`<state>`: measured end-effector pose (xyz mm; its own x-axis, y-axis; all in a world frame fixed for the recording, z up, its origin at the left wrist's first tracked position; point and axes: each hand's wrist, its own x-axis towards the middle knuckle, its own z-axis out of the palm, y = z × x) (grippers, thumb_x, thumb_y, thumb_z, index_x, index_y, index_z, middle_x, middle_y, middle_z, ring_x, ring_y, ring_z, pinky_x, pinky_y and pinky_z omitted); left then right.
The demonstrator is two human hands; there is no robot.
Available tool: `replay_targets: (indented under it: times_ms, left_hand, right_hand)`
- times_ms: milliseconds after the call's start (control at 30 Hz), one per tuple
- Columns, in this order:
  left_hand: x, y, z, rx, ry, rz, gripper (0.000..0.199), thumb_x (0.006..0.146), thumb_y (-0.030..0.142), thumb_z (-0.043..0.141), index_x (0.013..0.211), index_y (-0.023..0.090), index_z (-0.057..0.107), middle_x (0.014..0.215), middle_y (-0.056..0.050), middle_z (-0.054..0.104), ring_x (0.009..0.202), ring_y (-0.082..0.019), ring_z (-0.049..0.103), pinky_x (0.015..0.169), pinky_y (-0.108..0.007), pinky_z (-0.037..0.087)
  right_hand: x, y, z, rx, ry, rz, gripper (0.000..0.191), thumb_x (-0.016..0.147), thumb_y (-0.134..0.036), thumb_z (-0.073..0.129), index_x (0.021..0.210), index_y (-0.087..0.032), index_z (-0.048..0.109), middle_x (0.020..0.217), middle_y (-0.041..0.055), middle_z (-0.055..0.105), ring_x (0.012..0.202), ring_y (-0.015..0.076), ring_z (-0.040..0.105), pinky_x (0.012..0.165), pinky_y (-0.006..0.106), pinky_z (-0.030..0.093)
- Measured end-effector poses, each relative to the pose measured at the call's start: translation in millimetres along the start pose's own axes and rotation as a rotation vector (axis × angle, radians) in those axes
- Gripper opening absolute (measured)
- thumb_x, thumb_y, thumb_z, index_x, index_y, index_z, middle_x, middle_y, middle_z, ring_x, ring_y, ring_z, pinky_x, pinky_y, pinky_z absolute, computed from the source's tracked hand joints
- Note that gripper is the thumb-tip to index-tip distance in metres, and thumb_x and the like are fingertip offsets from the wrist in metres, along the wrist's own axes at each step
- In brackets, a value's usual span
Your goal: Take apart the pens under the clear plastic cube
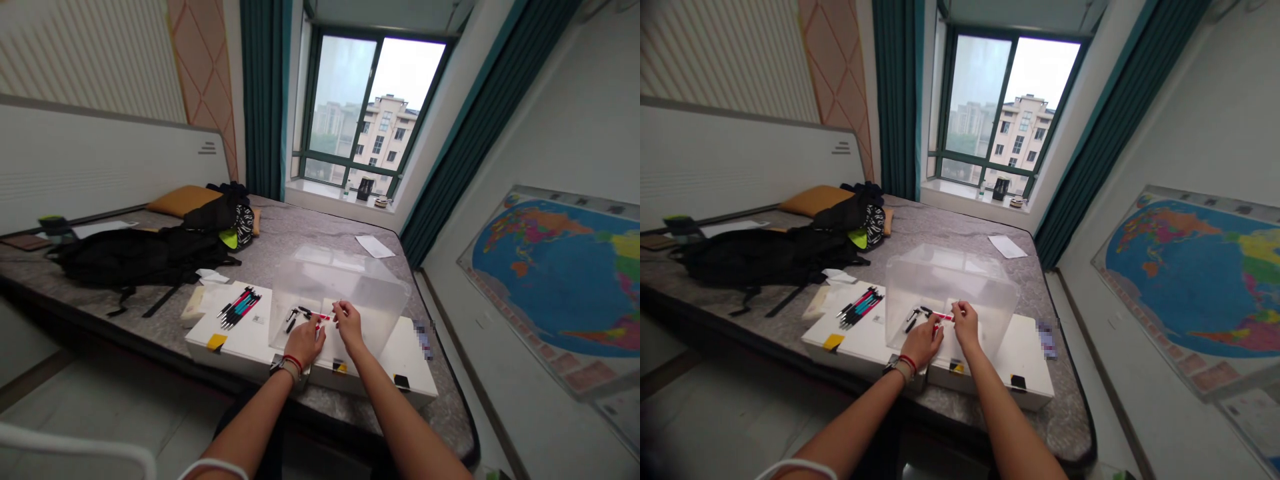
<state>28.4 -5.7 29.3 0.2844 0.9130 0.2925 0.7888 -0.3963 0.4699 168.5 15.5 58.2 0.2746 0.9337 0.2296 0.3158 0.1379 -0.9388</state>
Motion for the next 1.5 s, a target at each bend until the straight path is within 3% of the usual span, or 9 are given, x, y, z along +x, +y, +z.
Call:
replay_targets:
  times_ms: [67, 233, 400, 633, 767, 900, 1133, 1300, 1500]
  left_hand:
    - [0.2, -0.7, 0.9, 0.005, 0.001, 0.003, 0.024, 0.094, 0.033, 0.036, 0.111, 0.021, 0.047, 0.083, -0.005, 0.067, 0.077, -0.019, 0.064, 0.067, -0.028, 0.041]
    - [0.8, -4.0, 5.2, 0.042, -0.022, 0.032, 0.015, 0.09, 0.028, 0.039, 0.096, 0.021, 0.051, 0.081, -0.006, 0.066, 0.078, -0.021, 0.064, 0.068, -0.03, 0.042]
    - [0.5, -5.6, 5.7, -0.033, 0.009, 0.006, 0.026, 0.086, 0.023, 0.044, 0.111, 0.018, 0.046, 0.093, -0.008, 0.067, 0.084, -0.021, 0.064, 0.071, -0.03, 0.044]
    - [-0.8, -5.4, 2.8, -0.127, 0.035, 0.024, 0.019, 0.09, 0.019, 0.038, 0.104, 0.022, 0.05, 0.092, -0.005, 0.065, 0.085, -0.018, 0.063, 0.076, -0.029, 0.045]
    - [0.4, -8.3, 6.5, -0.272, 0.128, 0.095, 0.024, 0.096, 0.024, 0.029, 0.105, 0.02, 0.051, 0.095, -0.007, 0.064, 0.09, -0.018, 0.061, 0.082, -0.031, 0.046]
    - [1.1, -12.2, 12.6, -0.358, 0.218, 0.114, 0.027, 0.097, 0.029, 0.028, 0.106, 0.018, 0.051, 0.094, -0.009, 0.062, 0.09, -0.02, 0.06, 0.082, -0.035, 0.048]
    - [-2.3, -10.4, 8.0, -0.402, 0.243, 0.086, 0.026, 0.097, 0.031, 0.032, 0.108, 0.02, 0.052, 0.103, -0.008, 0.062, 0.094, -0.02, 0.059, 0.085, -0.037, 0.047]
    - [-3.7, -11.6, 8.7, -0.414, 0.209, 0.138, 0.03, 0.096, 0.032, 0.034, 0.118, 0.02, 0.05, 0.114, -0.009, 0.059, 0.105, -0.022, 0.056, 0.093, -0.039, 0.044]
    - [-0.3, -13.6, 11.4, -0.412, 0.202, 0.135, 0.027, 0.096, 0.032, 0.032, 0.114, 0.02, 0.05, 0.112, -0.008, 0.059, 0.104, -0.023, 0.056, 0.093, -0.041, 0.043]
  right_hand:
    - [12.9, -15.1, 1.0, -0.147, -0.01, -0.092, 0.032, 0.087, -0.044, 0.046, 0.088, -0.017, 0.063, 0.078, 0.0035, 0.068, 0.058, 0.0141, 0.059, 0.056, 0.025, 0.047]
    - [35.3, -48.7, 15.3, -0.618, -0.278, -0.327, 0.019, 0.088, -0.028, 0.052, 0.092, -0.021, 0.069, 0.094, 0.0056, 0.07, 0.087, 0.018, 0.063, 0.083, 0.027, 0.045]
    - [32.5, -56.9, 34.0, -0.861, -0.442, -0.444, 0.018, 0.09, -0.027, 0.054, 0.101, -0.023, 0.067, 0.103, 0.0062, 0.066, 0.094, 0.018, 0.061, 0.082, 0.024, 0.043]
    - [-1.0, -27.4, 8.2, -0.657, -0.152, -0.44, 0.023, 0.095, -0.022, 0.041, 0.098, -0.019, 0.063, 0.094, 0.007, 0.062, 0.091, 0.0178, 0.058, 0.085, 0.026, 0.042]
    - [-30.3, 0.5, -15.5, -0.518, -0.102, -0.41, 0.021, 0.092, -0.02, 0.042, 0.095, -0.019, 0.063, 0.092, 0.0066, 0.061, 0.084, 0.0172, 0.058, 0.08, 0.027, 0.044]
    - [-45.4, 15.7, -15.4, -0.352, -0.157, -0.311, 0.017, 0.089, -0.022, 0.048, 0.09, -0.018, 0.065, 0.085, 0.0048, 0.065, 0.074, 0.0157, 0.058, 0.071, 0.027, 0.045]
    - [-42.5, 21.8, 3.1, -0.149, -0.43, -0.165, 0.026, 0.077, -0.015, 0.057, 0.1, -0.02, 0.069, 0.097, 0.0039, 0.071, 0.076, 0.0158, 0.061, 0.072, 0.027, 0.047]
    - [-38.4, 39.0, 5.7, -0.163, -0.404, -0.077, 0.03, 0.074, -0.016, 0.06, 0.102, -0.021, 0.07, 0.093, 0.0018, 0.071, 0.067, 0.0133, 0.058, 0.066, 0.025, 0.045]
    - [-36.1, 48.5, 7.8, -0.091, -0.417, 0.056, 0.013, 0.077, -0.019, 0.061, 0.086, -0.018, 0.069, 0.07, -0.0003, 0.067, 0.059, 0.0121, 0.059, 0.059, 0.022, 0.043]
